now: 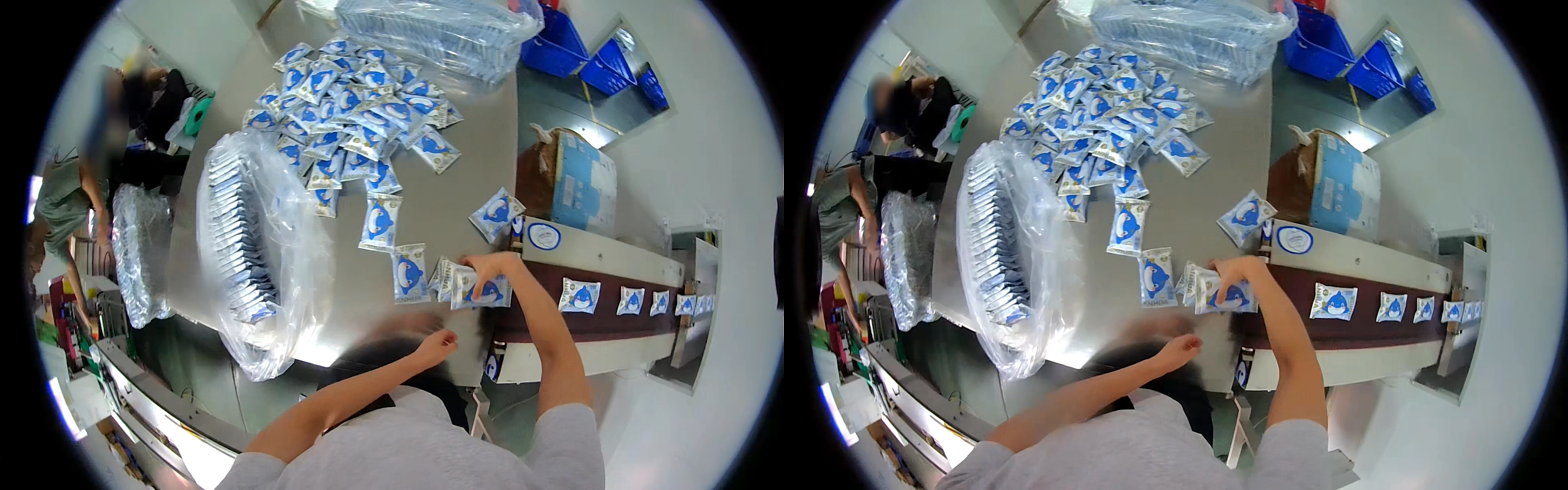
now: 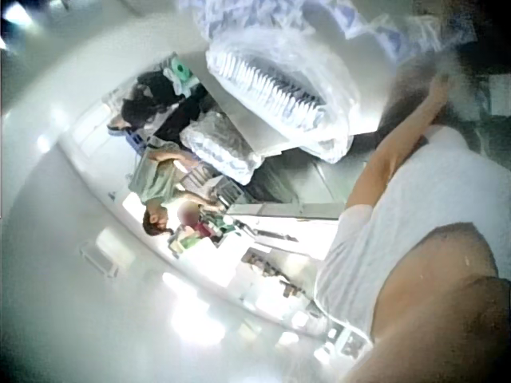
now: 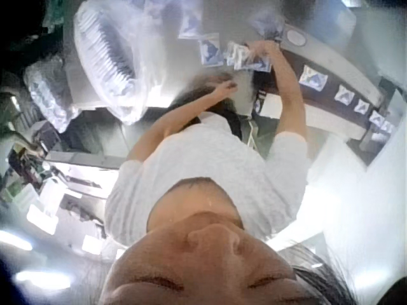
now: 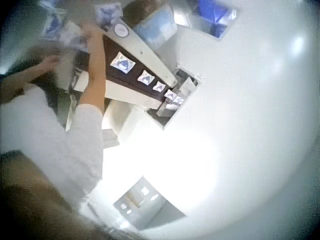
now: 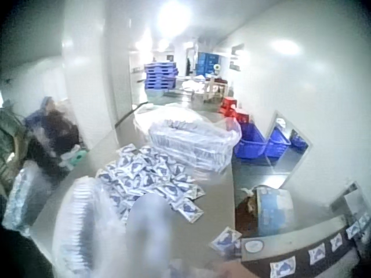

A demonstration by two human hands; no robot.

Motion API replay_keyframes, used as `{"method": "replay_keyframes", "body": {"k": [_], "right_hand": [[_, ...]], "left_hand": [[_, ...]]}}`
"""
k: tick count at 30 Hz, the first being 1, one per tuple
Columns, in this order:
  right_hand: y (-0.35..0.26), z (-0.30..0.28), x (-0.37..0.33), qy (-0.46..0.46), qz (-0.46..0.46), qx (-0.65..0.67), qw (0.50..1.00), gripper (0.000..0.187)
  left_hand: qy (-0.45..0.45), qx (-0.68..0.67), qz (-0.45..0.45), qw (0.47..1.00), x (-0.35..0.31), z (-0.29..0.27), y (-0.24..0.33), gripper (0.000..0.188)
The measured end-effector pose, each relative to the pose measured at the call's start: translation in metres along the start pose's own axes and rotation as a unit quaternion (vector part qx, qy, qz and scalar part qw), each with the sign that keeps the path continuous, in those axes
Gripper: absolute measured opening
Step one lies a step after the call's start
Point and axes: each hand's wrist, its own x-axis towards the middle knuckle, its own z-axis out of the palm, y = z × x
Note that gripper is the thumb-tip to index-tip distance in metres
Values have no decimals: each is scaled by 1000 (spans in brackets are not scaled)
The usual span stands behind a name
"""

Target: The person prepares a large plastic bag by opening it and then places stacks of small blue-white individual packages into the bag. They collect the packages from a pile on a metal table and from a conveyor belt, arranging them neatly inside the bag.

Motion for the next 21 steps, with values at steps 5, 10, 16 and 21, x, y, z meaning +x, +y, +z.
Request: {"method": "replay_keyframes", "body": {"k": [5, 10, 16, 21], "right_hand": [[-77, 99, -5, 241, 126, -106, 956, 104], [-123, 191, 8, 448, 119, -134, 876, 98], [-167, 149, -5, 484, 134, 86, 861, 91], [-291, 85, 33, 353, -266, 319, 838, 89]], "left_hand": [[114, 22, 87, 989, -97, -77, 49, 19], [460, 85, 41, 883, -206, -158, 38, 28], [752, 210, -126, 612, -275, -244, -53, 72], [726, -139, -254, 624, -276, -268, -125, 123]]}}
